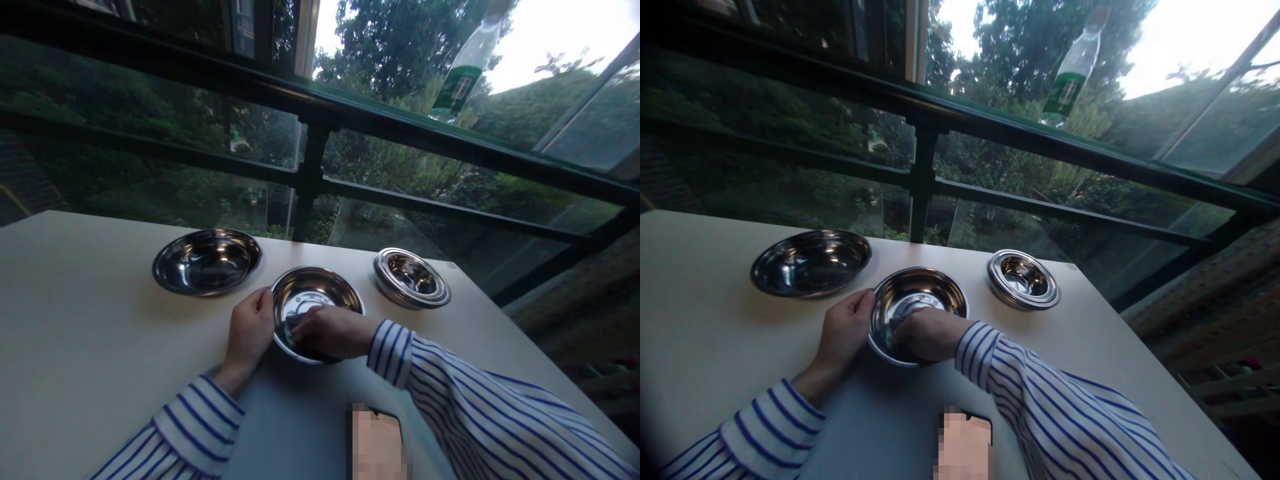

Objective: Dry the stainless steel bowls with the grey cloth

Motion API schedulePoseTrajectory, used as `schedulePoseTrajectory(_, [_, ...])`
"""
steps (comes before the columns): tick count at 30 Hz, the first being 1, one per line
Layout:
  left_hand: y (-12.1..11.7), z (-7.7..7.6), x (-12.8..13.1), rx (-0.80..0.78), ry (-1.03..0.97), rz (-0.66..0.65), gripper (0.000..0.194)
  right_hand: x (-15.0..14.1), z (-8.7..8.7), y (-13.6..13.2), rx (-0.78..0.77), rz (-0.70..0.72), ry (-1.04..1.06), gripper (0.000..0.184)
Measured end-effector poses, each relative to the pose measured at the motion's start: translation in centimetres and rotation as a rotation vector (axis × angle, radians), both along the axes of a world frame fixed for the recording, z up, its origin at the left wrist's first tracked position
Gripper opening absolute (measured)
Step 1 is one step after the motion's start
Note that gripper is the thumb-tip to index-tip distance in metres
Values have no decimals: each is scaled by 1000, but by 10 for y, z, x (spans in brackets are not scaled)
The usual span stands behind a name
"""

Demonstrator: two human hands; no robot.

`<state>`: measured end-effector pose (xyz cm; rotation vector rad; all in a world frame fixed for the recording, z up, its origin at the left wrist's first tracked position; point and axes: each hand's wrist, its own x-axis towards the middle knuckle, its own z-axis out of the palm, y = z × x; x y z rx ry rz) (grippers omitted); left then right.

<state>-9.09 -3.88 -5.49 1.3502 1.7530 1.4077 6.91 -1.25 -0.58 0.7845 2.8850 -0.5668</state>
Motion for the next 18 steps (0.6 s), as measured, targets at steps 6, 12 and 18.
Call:
schedulePoseTrajectory(6, [0, 4, 2, 5, -13, -7, 28, 24, 8, -2, -44, 89, -52, 33])
schedulePoseTrajectory(12, [2, 2, -1, 21, -26, -67, 27, -19, -5, 8, 118, -57, -16, 29])
schedulePoseTrajectory(18, [4, 5, -3, 18, -12, -65, 28, -8, -3, 36, 258, -265, -155, 17])
